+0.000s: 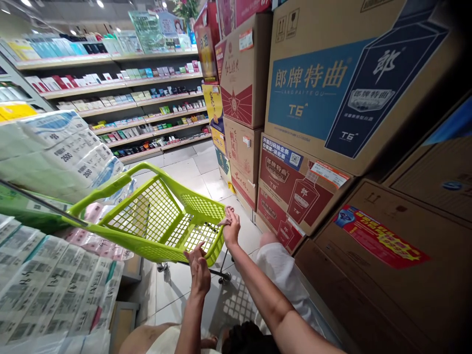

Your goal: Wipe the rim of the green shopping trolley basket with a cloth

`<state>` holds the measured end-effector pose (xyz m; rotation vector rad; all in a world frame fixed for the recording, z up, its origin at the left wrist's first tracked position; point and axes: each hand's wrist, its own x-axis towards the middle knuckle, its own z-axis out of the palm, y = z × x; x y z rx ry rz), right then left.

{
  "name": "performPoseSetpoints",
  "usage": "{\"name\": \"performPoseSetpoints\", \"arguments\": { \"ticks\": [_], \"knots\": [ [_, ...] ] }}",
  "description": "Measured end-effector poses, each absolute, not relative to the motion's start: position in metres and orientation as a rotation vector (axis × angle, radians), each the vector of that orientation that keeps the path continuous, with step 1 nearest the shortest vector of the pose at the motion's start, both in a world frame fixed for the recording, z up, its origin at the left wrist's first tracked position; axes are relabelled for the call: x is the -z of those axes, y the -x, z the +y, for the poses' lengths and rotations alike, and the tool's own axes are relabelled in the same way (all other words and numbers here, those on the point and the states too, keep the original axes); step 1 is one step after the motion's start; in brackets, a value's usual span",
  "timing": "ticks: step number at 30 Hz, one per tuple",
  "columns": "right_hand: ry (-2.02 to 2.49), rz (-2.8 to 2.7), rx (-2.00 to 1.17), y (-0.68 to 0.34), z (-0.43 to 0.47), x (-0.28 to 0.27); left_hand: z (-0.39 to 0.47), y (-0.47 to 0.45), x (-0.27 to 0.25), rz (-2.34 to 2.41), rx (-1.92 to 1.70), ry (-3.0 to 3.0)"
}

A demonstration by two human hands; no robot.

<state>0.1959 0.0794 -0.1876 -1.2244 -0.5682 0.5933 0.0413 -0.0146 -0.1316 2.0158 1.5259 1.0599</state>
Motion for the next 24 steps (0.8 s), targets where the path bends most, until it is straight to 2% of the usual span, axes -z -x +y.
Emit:
{"name": "performPoseSetpoints", "arguments": {
  "ticks": [7, 12, 17, 24],
  "knots": [
    [1.548, -0.629, -0.615, -0.204, 0.067, 0.203, -0.018, -0.052, 0.135, 1.543, -1.05, -2.038],
    [1.511, -0.766, -0.415, -0.2, 0.061, 0.198, -0.015, -0.059, 0.139, 1.538, -0.997, -2.116],
    [1.574, -0.718, -0.562, -0.198, 0.05, 0.212, -0.003, -0.042, 0.129, 1.501, -0.824, -2.348],
    [1.389, -0.912, -0.362, -0.189, 0.048, 0.17, 0.011, -0.008, 0.117, 1.636, -0.686, -2.655]
  ]
}}
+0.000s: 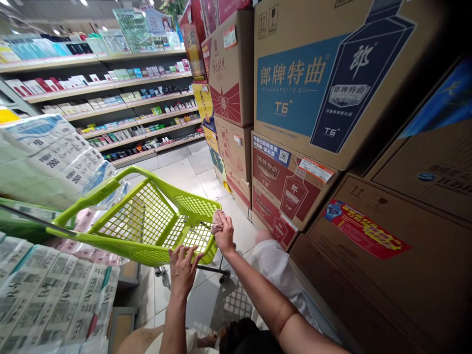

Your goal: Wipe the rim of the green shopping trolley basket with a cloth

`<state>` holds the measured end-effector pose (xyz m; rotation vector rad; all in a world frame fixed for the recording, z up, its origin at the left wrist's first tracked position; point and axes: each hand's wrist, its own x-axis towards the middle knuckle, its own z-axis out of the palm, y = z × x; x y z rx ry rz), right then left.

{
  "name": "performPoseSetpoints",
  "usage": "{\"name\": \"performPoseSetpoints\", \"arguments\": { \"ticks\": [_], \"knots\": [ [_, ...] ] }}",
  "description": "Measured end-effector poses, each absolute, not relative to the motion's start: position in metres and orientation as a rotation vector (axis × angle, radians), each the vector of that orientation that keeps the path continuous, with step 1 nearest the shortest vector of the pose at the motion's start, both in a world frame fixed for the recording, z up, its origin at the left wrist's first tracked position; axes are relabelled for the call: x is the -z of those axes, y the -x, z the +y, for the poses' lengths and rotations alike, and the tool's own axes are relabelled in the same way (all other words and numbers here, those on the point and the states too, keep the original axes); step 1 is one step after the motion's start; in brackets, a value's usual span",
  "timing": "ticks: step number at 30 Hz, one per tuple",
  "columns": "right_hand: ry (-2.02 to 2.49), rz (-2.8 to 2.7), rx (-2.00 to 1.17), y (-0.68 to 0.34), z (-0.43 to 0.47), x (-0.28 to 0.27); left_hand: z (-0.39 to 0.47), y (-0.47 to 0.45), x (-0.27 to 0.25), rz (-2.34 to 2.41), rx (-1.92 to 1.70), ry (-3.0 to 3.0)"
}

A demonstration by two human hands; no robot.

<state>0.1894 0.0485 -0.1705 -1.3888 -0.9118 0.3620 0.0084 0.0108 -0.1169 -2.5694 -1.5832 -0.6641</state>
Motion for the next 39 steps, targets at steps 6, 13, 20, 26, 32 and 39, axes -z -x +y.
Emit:
{"name": "performPoseSetpoints", "arguments": {
  "ticks": [6, 13, 20, 26, 32, 39],
  "knots": [
    [1.546, -0.764, -0.406, -0.168, 0.029, 0.214, 0.007, -0.029, 0.108, -1.525, 0.603, 2.505],
    [1.474, -0.784, -0.346, -0.194, 0.044, 0.206, 0.001, -0.063, 0.107, -1.541, 0.654, 2.431],
    [1.538, -0.63, -0.558, -0.223, 0.058, 0.207, 0.022, -0.016, 0.094, -1.673, 0.711, 2.28],
    [1.442, -0.765, -0.458, -0.224, 0.051, 0.174, 0.028, 0.01, 0.088, -1.815, 0.523, 2.186],
    [1.458, -0.96, -0.369, -0.205, 0.006, 0.172, 0.028, 0.003, 0.096, -1.856, 0.496, 2.173],
    [1.463, -1.014, -0.609, -0.257, 0.078, 0.138, 0.017, -0.017, 0.094, -1.91, 0.522, 2.093]
  ]
}}
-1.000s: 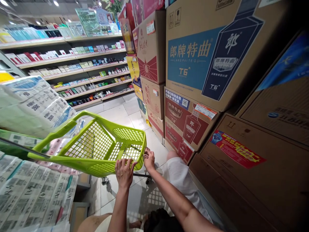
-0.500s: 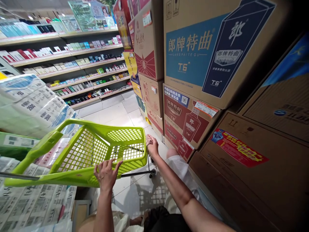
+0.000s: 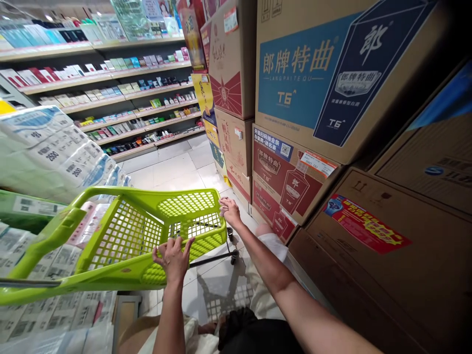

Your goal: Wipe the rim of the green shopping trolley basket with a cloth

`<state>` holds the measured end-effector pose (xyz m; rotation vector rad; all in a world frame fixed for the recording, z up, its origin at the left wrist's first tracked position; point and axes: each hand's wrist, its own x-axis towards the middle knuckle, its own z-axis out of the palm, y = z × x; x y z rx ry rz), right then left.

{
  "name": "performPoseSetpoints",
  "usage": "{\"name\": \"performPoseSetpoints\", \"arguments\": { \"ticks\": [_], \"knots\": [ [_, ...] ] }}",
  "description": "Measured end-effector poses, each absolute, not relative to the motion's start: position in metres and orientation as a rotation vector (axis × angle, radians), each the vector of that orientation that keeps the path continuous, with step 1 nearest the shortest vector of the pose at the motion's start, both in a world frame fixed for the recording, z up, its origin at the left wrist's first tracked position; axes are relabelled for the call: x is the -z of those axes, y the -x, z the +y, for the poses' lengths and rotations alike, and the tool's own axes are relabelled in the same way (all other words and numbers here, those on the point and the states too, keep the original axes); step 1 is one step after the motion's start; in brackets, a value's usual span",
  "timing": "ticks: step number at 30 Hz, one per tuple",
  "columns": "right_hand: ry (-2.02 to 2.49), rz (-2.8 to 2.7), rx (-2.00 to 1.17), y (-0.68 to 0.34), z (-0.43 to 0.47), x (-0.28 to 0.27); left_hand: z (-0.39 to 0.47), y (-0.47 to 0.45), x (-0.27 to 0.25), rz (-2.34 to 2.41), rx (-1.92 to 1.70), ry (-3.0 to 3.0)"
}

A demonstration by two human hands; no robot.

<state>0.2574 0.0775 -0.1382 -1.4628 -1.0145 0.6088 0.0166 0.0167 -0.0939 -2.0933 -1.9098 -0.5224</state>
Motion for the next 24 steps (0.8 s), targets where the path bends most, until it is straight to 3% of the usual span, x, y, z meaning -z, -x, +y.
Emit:
{"name": "performPoseSetpoints", "arguments": {
  "ticks": [7, 10, 16, 24],
  "knots": [
    [1.492, -0.751, -0.519, -0.212, 0.013, 0.212, 0.015, -0.033, 0.093, -1.95, 0.513, 2.01],
    [1.549, -0.654, -0.557, -0.206, 0.014, 0.212, 0.015, -0.036, 0.093, -1.969, 0.501, 1.986],
    [1.512, -0.722, -0.315, -0.197, 0.027, 0.186, 0.014, -0.048, 0.092, -1.942, 0.493, 1.945],
    [1.557, -0.577, -0.463, -0.176, 0.023, 0.243, 0.014, -0.059, 0.093, -2.023, 0.554, 1.934]
  ]
}}
